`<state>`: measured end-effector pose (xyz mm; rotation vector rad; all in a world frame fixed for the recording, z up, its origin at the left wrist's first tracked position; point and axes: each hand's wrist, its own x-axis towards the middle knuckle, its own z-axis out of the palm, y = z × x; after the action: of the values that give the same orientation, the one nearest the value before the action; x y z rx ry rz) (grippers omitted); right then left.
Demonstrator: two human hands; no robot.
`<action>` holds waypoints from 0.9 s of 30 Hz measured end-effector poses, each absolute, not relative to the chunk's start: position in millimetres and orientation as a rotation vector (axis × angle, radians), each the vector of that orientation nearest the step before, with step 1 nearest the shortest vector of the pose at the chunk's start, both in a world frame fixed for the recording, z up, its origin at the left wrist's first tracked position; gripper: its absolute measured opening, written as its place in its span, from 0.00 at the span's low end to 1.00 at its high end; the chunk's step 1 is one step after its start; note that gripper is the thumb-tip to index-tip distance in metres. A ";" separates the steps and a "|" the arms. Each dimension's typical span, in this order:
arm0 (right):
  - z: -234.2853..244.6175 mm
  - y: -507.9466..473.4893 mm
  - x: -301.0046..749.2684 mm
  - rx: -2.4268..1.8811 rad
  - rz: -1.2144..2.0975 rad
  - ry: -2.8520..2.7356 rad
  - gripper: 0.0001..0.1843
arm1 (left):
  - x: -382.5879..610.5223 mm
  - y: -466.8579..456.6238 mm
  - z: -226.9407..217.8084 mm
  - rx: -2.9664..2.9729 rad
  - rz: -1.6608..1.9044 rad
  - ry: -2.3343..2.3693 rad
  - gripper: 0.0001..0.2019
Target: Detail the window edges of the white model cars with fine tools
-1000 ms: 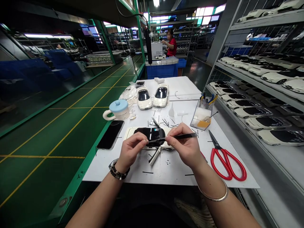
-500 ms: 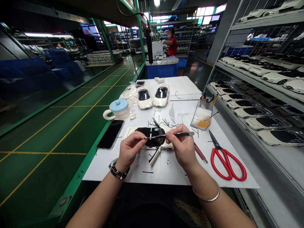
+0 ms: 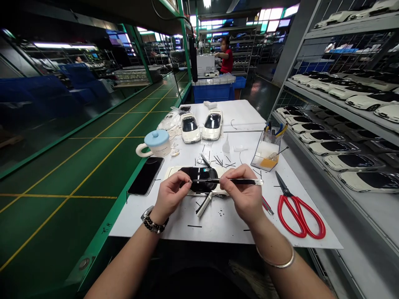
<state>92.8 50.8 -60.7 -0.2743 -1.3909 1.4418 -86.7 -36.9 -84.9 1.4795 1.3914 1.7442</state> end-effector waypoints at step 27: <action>-40.2 67.0 108.3 -0.193 1.245 -1.961 0.07 | -85.9 -41.9 -68.4 1.679 1.478 1.478 0.03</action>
<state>108.3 67.0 -40.2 -0.1930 -1.9611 1.2446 -85.9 -41.9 -68.4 1.6785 1.4775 1.4784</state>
